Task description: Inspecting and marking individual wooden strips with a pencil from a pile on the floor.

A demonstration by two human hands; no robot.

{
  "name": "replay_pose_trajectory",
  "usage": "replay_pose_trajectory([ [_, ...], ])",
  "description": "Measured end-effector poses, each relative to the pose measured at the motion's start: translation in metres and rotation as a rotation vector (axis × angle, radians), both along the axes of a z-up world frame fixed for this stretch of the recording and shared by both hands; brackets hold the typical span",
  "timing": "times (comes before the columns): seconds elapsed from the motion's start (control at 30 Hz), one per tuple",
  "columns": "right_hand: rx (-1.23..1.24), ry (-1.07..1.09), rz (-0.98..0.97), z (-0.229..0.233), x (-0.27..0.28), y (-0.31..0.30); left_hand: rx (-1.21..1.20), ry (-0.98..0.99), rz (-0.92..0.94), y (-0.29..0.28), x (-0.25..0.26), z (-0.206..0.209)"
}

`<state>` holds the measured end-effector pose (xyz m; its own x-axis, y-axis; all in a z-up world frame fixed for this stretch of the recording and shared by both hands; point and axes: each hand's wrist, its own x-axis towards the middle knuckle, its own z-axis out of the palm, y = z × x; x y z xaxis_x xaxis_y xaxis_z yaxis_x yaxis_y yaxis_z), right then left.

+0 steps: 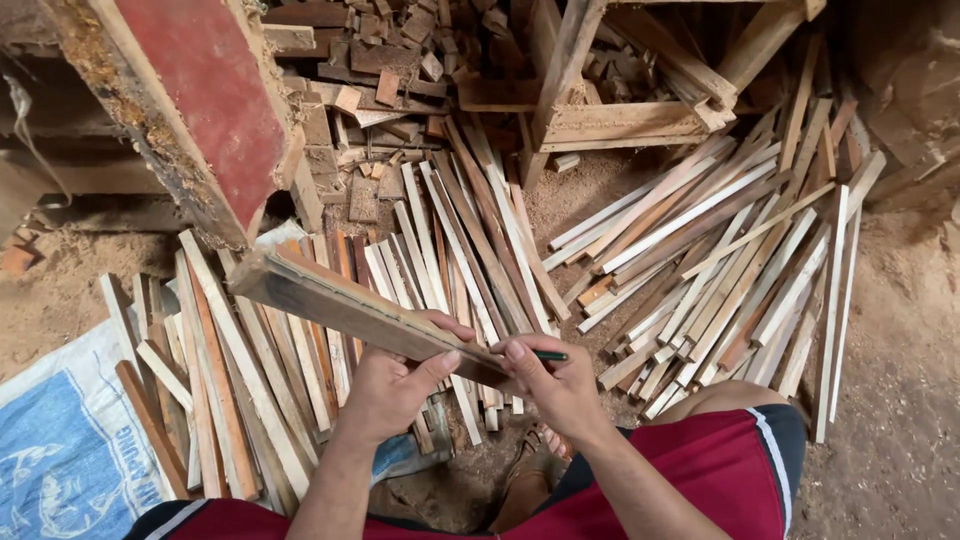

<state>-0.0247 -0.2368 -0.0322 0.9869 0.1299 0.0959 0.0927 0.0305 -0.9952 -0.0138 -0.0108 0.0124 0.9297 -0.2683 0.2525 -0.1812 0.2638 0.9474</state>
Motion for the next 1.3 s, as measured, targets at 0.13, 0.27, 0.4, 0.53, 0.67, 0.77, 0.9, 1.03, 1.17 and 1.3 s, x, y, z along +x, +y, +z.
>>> replay_pose_trajectory([
  [0.13,0.131,-0.245,0.088,0.051,0.011,0.035,0.041,0.009,-0.055,-0.013,0.000,-0.018],
  [0.27,0.299,-0.334,0.217,0.070,0.020,0.059,0.287,0.423,-0.025,-0.020,-0.004,-0.023],
  [0.4,0.141,-0.198,0.165,0.037,0.011,0.051,0.087,0.036,0.003,-0.007,-0.003,-0.027],
  [0.53,-0.055,0.001,0.144,-0.002,0.003,0.012,-0.185,0.002,-0.007,0.012,0.006,-0.020],
  [0.67,-0.024,-0.064,-0.143,0.006,0.003,-0.017,-0.138,0.061,0.076,0.015,0.011,-0.023],
  [0.77,-0.193,-0.090,-0.105,0.004,0.005,-0.041,-0.184,0.131,0.095,0.017,0.012,-0.018],
  [0.9,-0.404,0.385,0.261,-0.037,-0.002,-0.068,-0.367,0.213,0.051,0.026,0.020,-0.011],
  [1.03,-0.351,0.570,0.099,-0.020,-0.015,-0.042,-0.319,0.253,0.118,0.012,0.016,-0.014],
  [1.17,-0.292,0.681,-0.031,-0.002,-0.009,-0.020,-0.044,0.700,0.295,-0.014,0.019,-0.033],
  [1.3,-0.407,0.714,-0.052,0.015,-0.017,-0.010,-0.086,0.723,0.244,-0.011,0.017,-0.041],
])
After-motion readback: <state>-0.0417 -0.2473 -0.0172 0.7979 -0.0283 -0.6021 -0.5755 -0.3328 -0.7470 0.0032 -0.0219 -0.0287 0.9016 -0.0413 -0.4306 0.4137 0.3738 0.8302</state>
